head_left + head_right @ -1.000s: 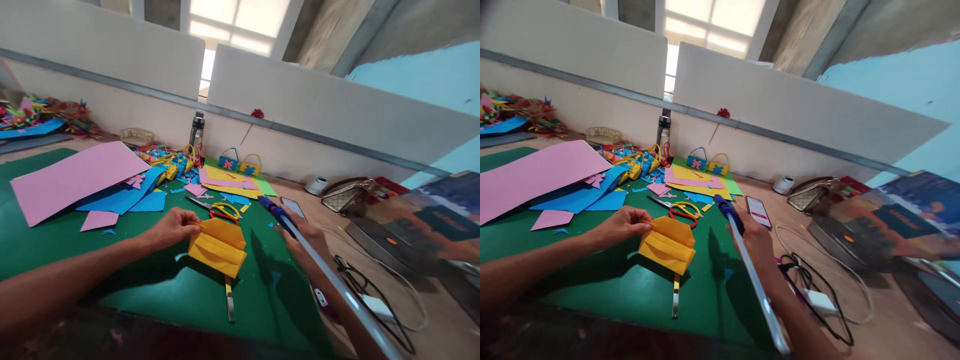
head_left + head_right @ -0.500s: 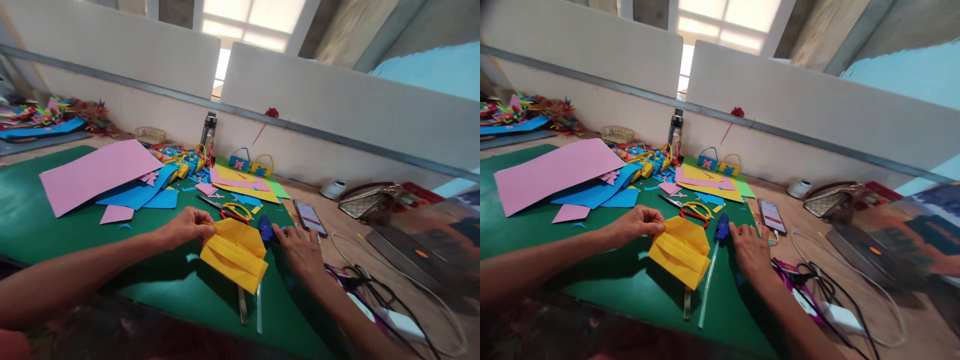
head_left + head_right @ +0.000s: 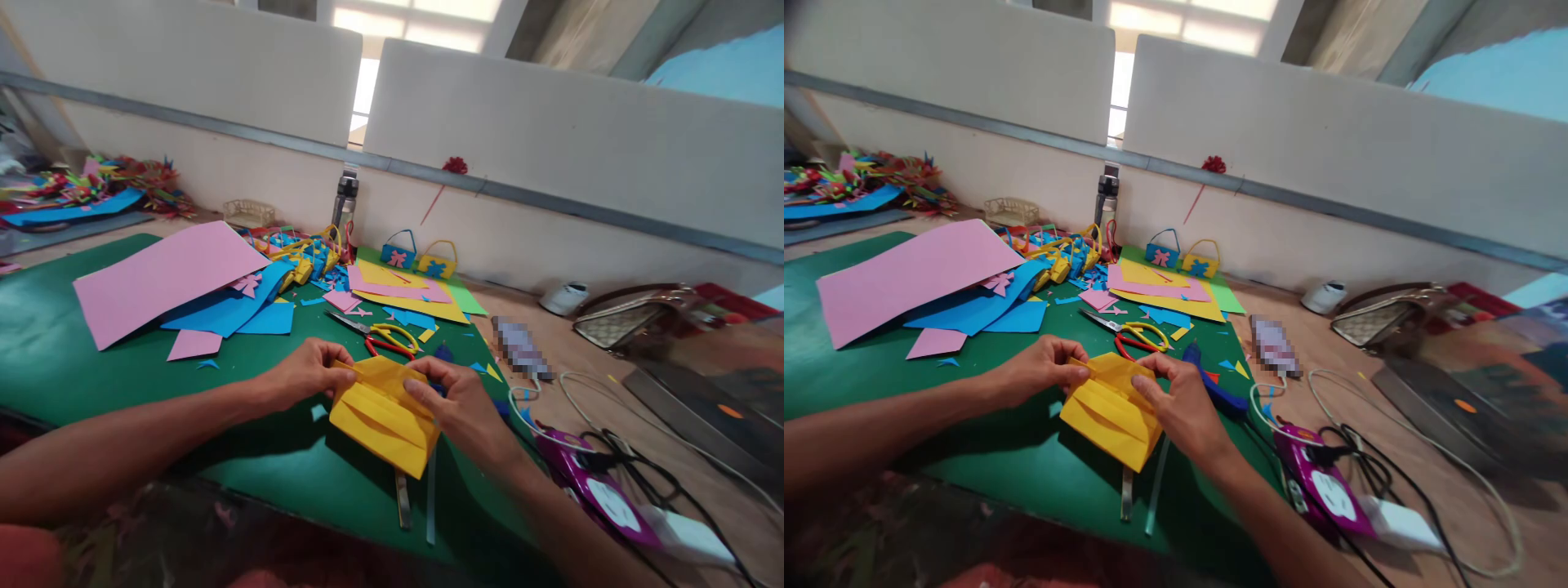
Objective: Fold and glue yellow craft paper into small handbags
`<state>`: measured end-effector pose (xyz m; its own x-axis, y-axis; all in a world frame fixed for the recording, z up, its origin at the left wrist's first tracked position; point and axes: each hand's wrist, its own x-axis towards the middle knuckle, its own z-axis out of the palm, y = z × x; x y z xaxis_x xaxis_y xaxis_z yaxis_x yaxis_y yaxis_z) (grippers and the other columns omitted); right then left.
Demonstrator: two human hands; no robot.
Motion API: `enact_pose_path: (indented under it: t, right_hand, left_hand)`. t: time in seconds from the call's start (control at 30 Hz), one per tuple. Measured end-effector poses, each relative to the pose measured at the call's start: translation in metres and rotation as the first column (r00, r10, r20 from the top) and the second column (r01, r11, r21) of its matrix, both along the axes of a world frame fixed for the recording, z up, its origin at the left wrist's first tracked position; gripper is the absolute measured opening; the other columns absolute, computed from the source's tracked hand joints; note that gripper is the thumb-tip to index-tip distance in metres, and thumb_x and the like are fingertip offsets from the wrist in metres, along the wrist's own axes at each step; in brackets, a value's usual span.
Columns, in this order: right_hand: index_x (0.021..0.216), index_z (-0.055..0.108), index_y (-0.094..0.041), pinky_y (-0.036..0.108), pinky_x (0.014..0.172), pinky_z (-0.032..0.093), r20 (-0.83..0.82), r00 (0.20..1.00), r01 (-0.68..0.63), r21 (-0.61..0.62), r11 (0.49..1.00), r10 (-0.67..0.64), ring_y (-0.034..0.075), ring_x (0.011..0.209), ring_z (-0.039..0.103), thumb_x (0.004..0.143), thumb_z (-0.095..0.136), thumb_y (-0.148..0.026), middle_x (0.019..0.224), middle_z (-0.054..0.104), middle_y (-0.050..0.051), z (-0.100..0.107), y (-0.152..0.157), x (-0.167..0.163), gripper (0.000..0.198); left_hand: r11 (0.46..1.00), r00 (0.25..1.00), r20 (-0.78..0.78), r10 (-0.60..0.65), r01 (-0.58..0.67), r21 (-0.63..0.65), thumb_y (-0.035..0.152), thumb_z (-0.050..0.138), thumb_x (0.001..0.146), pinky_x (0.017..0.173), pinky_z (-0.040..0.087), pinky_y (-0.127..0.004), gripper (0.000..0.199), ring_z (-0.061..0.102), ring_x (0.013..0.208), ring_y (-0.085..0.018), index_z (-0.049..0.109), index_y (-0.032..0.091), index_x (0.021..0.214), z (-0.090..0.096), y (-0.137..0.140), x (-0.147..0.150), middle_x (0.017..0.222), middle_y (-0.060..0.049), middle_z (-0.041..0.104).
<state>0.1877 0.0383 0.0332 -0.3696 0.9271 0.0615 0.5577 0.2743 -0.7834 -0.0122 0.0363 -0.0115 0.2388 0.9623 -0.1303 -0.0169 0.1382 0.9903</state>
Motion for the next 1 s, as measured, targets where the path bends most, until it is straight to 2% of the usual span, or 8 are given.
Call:
enact_pose_path:
  t: [0.2, 0.47, 0.6, 0.77, 1.0]
  right_hand:
    - [0.079, 0.061, -0.017, 0.024, 0.058, 0.043, -0.014, 1.000, -0.009, 0.074, 0.997, 0.010, 0.015, 0.067, 0.057, 0.074, 0.054, -0.028, 0.076, 0.063, 0.001, -0.0031, 0.0014, 0.0012, 0.015]
    - [0.084, 0.063, -0.019, 0.032, 0.071, 0.044, 0.064, 0.998, -0.009, 0.222, 0.975, -0.006, 0.020, 0.076, 0.059, 0.075, 0.052, -0.028, 0.082, 0.066, 0.003, -0.0074, -0.0019, 0.0025, 0.017]
    - [0.083, 0.063, -0.019, 0.034, 0.075, 0.043, 0.067, 0.998, -0.008, 0.236, 0.972, -0.008, 0.021, 0.079, 0.058, 0.075, 0.052, -0.027, 0.082, 0.065, 0.003, -0.0070, -0.0031, 0.0031, 0.016]
    - [0.085, 0.061, -0.019, 0.031, 0.071, 0.046, -0.025, 1.000, 0.006, 0.194, 0.981, -0.001, 0.019, 0.076, 0.059, 0.074, 0.052, -0.025, 0.082, 0.065, 0.003, -0.0058, -0.0044, 0.0025, 0.015]
    - [0.090, 0.061, -0.017, 0.030, 0.070, 0.046, -0.075, 0.997, 0.041, 0.181, 0.983, -0.028, 0.018, 0.078, 0.058, 0.074, 0.053, -0.027, 0.087, 0.065, 0.005, -0.0106, -0.0013, 0.0047, 0.021]
  left_hand:
    - [0.997, 1.000, 0.015, -0.009, 0.010, -0.077, 0.026, 0.067, 0.059, 0.045, 0.034, -0.019, 0.018, 0.045, 0.043, -0.006, 0.058, 0.012, 0.065, 0.0010, 0.0011, -0.0007, 0.050, 0.002, 0.054]
    - [0.992, 0.998, 0.058, -0.005, 0.013, -0.129, 0.025, 0.071, 0.054, 0.046, 0.036, -0.019, 0.021, 0.046, 0.045, -0.006, 0.056, 0.012, 0.060, 0.0027, -0.0010, 0.0027, 0.051, 0.002, 0.054]
    - [0.989, 0.997, 0.076, -0.015, 0.026, -0.149, 0.025, 0.072, 0.053, 0.048, 0.038, -0.019, 0.022, 0.049, 0.047, -0.007, 0.057, 0.011, 0.062, -0.0013, -0.0008, 0.0039, 0.054, 0.001, 0.056]
    - [0.983, 0.993, 0.120, -0.015, 0.037, -0.180, 0.025, 0.073, 0.052, 0.047, 0.039, -0.020, 0.025, 0.050, 0.048, -0.008, 0.055, 0.012, 0.064, -0.0037, -0.0002, 0.0052, 0.057, 0.000, 0.057]
    - [0.985, 0.994, 0.083, -0.069, 0.081, -0.153, 0.023, 0.069, 0.056, 0.050, 0.041, -0.021, 0.018, 0.051, 0.052, -0.008, 0.055, 0.011, 0.060, 0.0009, -0.0005, 0.0038, 0.058, 0.000, 0.055]
